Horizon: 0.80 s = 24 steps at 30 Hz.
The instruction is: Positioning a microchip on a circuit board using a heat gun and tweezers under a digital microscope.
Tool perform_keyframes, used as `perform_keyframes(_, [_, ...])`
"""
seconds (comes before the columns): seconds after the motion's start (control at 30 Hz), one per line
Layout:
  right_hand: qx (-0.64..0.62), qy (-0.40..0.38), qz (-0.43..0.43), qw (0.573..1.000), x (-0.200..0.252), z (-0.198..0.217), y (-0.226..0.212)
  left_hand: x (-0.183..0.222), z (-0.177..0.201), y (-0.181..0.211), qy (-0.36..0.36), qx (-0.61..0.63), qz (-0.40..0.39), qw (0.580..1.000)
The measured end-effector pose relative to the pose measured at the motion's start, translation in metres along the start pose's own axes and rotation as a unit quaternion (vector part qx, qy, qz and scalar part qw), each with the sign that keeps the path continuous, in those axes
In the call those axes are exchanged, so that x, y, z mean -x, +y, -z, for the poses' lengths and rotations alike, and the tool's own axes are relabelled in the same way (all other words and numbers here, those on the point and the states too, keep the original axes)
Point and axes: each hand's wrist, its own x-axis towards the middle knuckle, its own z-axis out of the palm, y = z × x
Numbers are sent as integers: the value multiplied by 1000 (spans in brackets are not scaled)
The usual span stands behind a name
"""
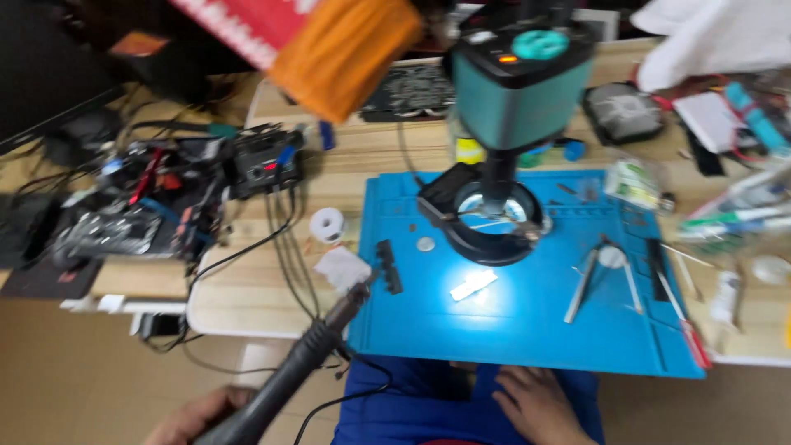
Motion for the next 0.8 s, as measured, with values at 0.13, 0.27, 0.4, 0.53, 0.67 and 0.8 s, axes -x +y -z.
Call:
perform_keyframes(0.13, [18,-92,-219,971,-40,40,1,-3,20,33,69,169,62,981])
perform_keyframes(0.27, [16,-84,-198,977,-60,35,-10,-32,6,73,187,163,-18,969])
perform_keyframes(0.4, [12,-58,-191,980,-73,33,-16,-95,-5,100,214,88,-73,970])
perform_keyframes(0.53, [6,-29,-200,979,-78,32,-17,-176,5,82,268,-20,-63,961])
perform_keyframes(0.67, [7,-13,-249,968,-49,30,-3,-240,24,68,279,-76,-97,953])
perform_keyframes(0.8, [9,14,-305,952,-11,27,15,-275,21,93,306,-188,-107,927])
